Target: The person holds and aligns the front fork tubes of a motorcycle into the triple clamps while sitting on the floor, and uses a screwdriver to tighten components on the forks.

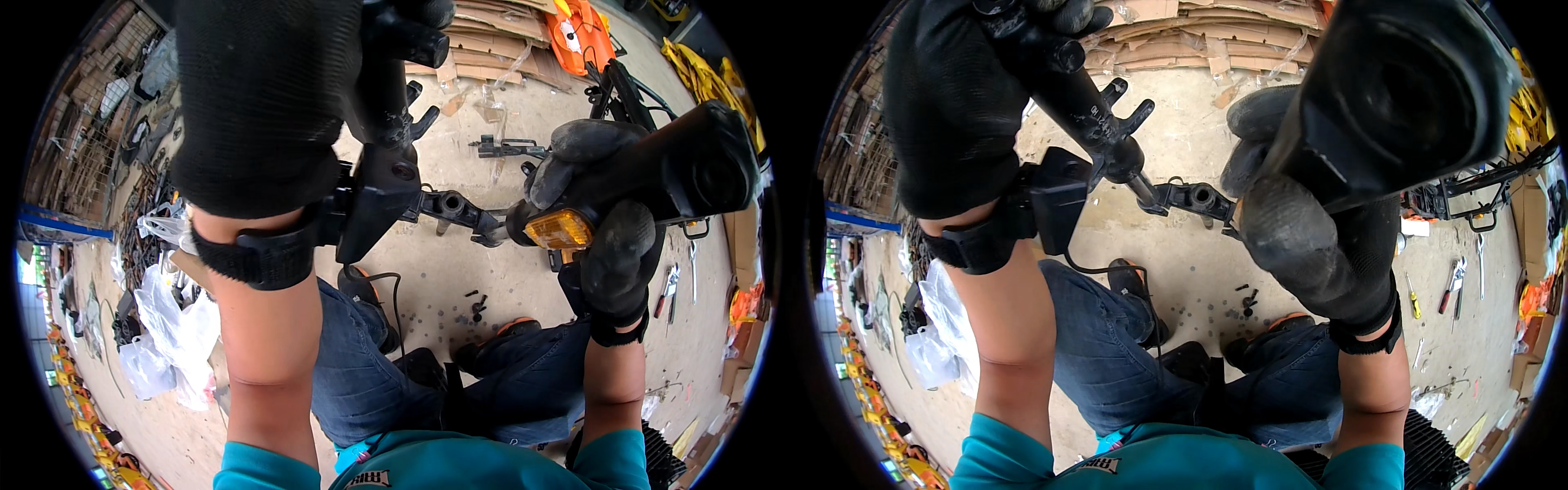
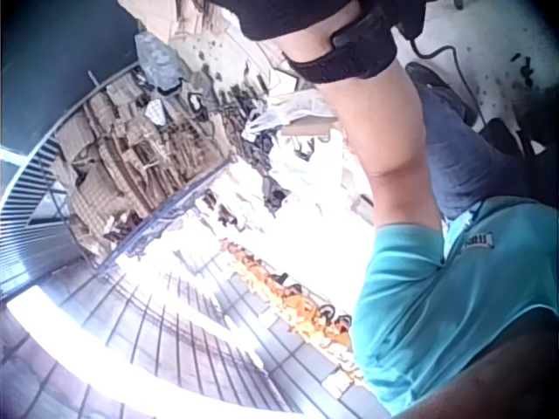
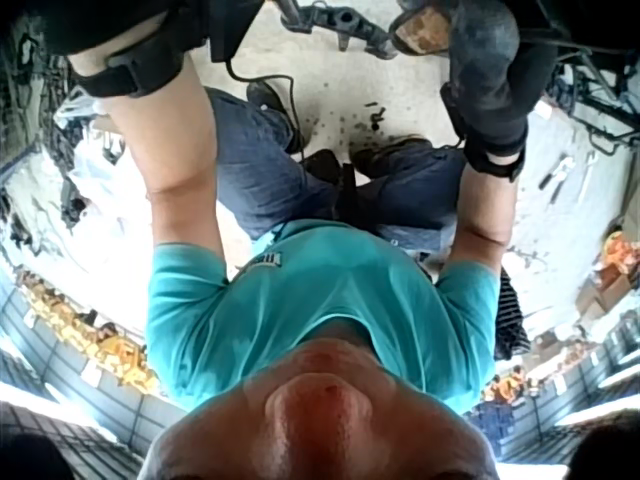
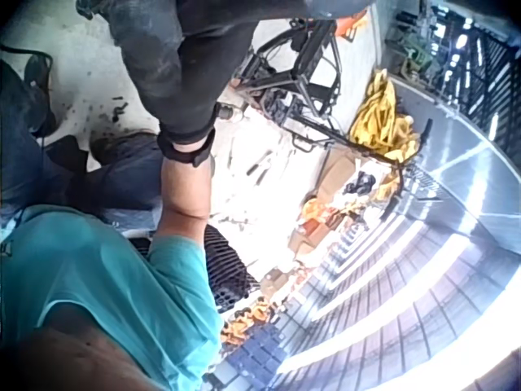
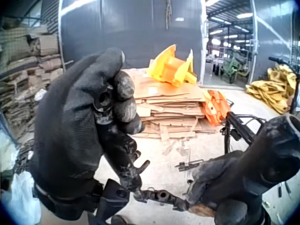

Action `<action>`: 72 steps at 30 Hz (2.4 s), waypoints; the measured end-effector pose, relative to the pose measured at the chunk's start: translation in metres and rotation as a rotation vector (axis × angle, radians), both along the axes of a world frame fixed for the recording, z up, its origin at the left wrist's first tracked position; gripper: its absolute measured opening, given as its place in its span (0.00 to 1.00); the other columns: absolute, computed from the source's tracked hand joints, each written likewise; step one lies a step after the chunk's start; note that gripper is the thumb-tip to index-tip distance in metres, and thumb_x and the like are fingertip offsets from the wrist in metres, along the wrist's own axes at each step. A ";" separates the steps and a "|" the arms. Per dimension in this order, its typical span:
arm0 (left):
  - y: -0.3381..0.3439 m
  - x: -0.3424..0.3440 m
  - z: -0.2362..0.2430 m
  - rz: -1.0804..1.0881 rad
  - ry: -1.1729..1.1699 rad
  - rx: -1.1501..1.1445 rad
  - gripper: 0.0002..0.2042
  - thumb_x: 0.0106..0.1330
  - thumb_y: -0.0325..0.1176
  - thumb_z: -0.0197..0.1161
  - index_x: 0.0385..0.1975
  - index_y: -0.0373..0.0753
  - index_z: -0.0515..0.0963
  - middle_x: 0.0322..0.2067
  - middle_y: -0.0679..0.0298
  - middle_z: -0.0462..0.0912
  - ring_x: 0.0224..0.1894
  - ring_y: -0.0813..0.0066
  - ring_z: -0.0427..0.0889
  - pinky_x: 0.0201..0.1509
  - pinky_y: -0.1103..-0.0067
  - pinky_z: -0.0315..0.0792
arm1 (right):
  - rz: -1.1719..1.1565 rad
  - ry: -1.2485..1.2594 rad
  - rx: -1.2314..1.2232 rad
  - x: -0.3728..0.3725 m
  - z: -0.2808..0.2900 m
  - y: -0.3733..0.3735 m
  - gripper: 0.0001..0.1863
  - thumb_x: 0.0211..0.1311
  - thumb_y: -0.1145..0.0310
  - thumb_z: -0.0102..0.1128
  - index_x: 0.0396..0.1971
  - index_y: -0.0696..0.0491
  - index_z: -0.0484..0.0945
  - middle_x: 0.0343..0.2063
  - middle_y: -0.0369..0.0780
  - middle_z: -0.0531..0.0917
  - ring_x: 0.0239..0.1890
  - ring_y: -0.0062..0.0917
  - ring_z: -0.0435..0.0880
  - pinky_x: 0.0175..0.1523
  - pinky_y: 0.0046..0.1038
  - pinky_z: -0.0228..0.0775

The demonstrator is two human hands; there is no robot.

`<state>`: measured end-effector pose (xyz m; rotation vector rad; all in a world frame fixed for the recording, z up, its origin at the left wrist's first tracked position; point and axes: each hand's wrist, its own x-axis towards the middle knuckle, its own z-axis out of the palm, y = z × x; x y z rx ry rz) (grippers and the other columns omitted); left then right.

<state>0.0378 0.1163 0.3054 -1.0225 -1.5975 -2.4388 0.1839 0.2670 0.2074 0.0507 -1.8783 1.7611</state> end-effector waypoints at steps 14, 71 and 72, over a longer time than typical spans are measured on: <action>-0.002 -0.006 -0.012 -0.046 0.067 0.003 0.14 0.79 0.35 0.54 0.49 0.28 0.78 0.31 0.64 0.77 0.25 0.79 0.77 0.28 0.79 0.76 | -0.069 0.056 0.155 -0.002 -0.002 -0.006 0.40 0.70 0.34 0.55 0.56 0.61 0.72 0.34 0.41 0.83 0.35 0.26 0.85 0.40 0.30 0.84; -0.038 -0.001 -0.080 0.282 0.157 -0.358 0.20 0.76 0.42 0.60 0.57 0.33 0.74 0.46 0.60 0.78 0.39 0.75 0.80 0.38 0.76 0.79 | 0.026 0.065 0.290 0.005 0.001 0.039 0.45 0.73 0.28 0.36 0.58 0.60 0.74 0.33 0.44 0.81 0.34 0.32 0.83 0.44 0.33 0.79; -0.035 -0.001 -0.080 0.286 0.165 -0.362 0.20 0.76 0.42 0.60 0.58 0.33 0.74 0.46 0.60 0.78 0.39 0.75 0.80 0.38 0.76 0.79 | 0.070 0.068 0.313 0.005 0.001 0.040 0.46 0.71 0.26 0.38 0.58 0.59 0.73 0.34 0.44 0.80 0.34 0.32 0.82 0.43 0.34 0.79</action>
